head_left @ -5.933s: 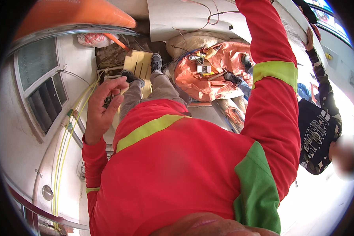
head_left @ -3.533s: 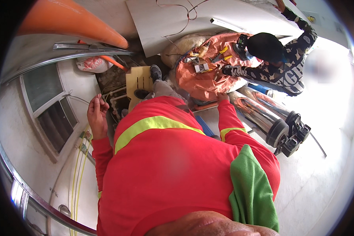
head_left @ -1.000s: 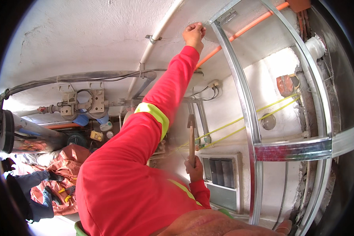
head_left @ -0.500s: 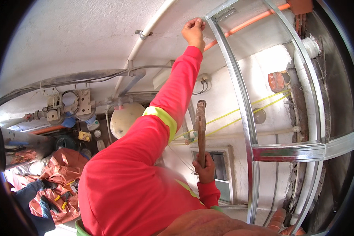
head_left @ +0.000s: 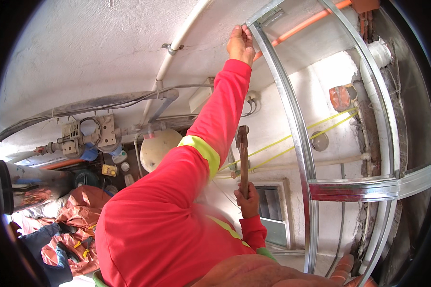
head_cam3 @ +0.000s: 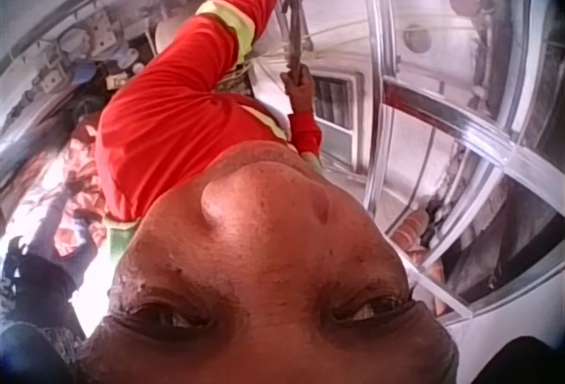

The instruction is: The person installs a metal ceiling grid by cutting, drilling, and hammering metal studs into place. They use tin snips, a power drill, and a hammer to secure the frame to the ceiling structure.

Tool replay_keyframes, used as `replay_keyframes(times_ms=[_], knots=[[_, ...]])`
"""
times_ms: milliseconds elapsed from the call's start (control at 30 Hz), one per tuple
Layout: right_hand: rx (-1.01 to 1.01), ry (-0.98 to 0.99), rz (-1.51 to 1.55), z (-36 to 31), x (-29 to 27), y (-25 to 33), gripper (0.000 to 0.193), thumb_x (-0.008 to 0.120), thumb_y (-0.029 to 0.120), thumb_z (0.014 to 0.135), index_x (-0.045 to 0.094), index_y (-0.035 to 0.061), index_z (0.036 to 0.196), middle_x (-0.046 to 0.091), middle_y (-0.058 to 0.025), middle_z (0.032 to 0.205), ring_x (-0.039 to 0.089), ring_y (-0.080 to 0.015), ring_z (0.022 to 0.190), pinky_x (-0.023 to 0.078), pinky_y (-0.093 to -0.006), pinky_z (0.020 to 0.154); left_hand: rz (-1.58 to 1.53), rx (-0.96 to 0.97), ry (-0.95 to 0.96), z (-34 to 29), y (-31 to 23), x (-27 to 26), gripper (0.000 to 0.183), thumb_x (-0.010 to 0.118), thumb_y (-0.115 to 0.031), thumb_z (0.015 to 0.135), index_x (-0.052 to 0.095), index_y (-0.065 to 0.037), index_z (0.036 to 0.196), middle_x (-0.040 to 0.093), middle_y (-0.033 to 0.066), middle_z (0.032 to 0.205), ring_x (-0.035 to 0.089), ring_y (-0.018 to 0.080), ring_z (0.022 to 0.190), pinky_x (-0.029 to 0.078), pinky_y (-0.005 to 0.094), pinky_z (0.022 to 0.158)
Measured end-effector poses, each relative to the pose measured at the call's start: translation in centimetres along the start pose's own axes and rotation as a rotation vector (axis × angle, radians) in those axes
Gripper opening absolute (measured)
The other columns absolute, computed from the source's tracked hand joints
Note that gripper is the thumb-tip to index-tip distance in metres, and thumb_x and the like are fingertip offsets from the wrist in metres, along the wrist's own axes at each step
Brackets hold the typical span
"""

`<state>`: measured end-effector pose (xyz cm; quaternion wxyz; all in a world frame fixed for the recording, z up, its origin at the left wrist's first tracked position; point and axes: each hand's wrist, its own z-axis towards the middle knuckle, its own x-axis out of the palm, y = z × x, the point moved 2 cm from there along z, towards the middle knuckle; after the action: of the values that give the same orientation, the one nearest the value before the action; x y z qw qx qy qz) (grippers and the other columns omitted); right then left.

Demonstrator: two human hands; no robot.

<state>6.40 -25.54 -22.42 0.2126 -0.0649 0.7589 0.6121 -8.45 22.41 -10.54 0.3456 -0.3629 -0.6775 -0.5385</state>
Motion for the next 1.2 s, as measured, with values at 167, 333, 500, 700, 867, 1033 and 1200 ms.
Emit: replay_keyframes(times_ms=[167,333,500,700,867,1033,1200], knots=[[-0.018,0.002,-0.024,0.0,-0.6,0.1,0.030,0.078,0.010,0.090,0.061,0.0078,0.114,0.056,0.0043,0.075,0.047,-0.0041,0.056,0.038,-0.0227,0.051,0.068,-0.046,-0.090,-0.6,0.0,0.0,0.013,0.059,-0.008,0.103,0.058,0.001,0.112,0.064,0.0080,0.098,0.069,0.0195,0.086,0.061,0.0271,0.072],[0.000,-0.014,-0.009,-0.3,-0.8,-0.3,0.031,0.078,0.008,0.089,0.061,0.0070,0.114,0.057,0.0037,0.076,0.048,-0.0042,0.057,0.038,-0.0226,0.051,0.480,0.466,0.069,-1.8,-2.2,1.8,0.010,0.064,-0.004,0.098,0.061,0.004,0.103,0.067,0.0105,0.090,0.070,0.0195,0.075,0.060,0.0279,0.068],[0.026,-0.024,-0.088,-1.0,-1.1,0.3,0.031,0.078,0.008,0.089,0.061,0.0062,0.114,0.058,0.0028,0.076,0.049,-0.0047,0.058,0.039,-0.0226,0.052,0.891,0.745,0.135,-2.2,-3.3,2.9,0.007,0.068,0.000,0.094,0.065,0.004,0.096,0.071,0.0091,0.084,0.071,0.0177,0.072,0.059,0.0293,0.065],[-0.089,0.000,-0.008,-1.2,-0.6,4.6,0.032,0.078,0.007,0.087,0.060,0.0066,0.113,0.058,0.0029,0.076,0.049,-0.0051,0.059,0.040,-0.0226,0.053,0.974,0.866,0.184,-2.6,-2.5,3.1,0.006,0.070,0.000,0.091,0.066,0.005,0.090,0.071,0.0088,0.079,0.071,0.0156,0.072,0.058,0.0286,0.067],[-0.150,0.006,0.036,-0.8,-0.2,8.9,0.033,0.078,0.005,0.085,0.060,0.0060,0.113,0.057,0.0031,0.077,0.050,-0.0047,0.063,0.042,-0.0225,0.057,0.723,0.846,0.152,-2.6,-2.6,3.1,0.007,0.069,-0.001,0.092,0.064,0.004,0.092,0.072,0.0109,0.081,0.072,0.0172,0.074,0.058,0.0295,0.071],[-0.181,0.017,-0.011,-0.5,-0.4,11.3,0.033,0.077,0.004,0.084,0.060,0.0050,0.113,0.058,0.0022,0.080,0.053,-0.0052,0.068,0.044,-0.0229,0.062,0.774,0.819,0.179,-2.5,-2.2,3.2,0.009,0.068,0.000,0.094,0.060,0.005,0.095,0.071,0.0123,0.085,0.073,0.0190,0.076,0.061,0.0297,0.069],[-0.310,-0.006,-0.111,1.3,0.5,13.3,0.040,0.076,0.007,0.086,0.059,0.0004,0.122,0.064,-0.0030,0.090,0.060,-0.0115,0.079,0.050,-0.0280,0.070,0.729,0.820,0.179,-2.6,-1.7,3.1,0.007,0.066,0.000,0.094,0.061,0.003,0.093,0.072,0.0114,0.081,0.071,0.0168,0.073,0.059,0.0294,0.071]])
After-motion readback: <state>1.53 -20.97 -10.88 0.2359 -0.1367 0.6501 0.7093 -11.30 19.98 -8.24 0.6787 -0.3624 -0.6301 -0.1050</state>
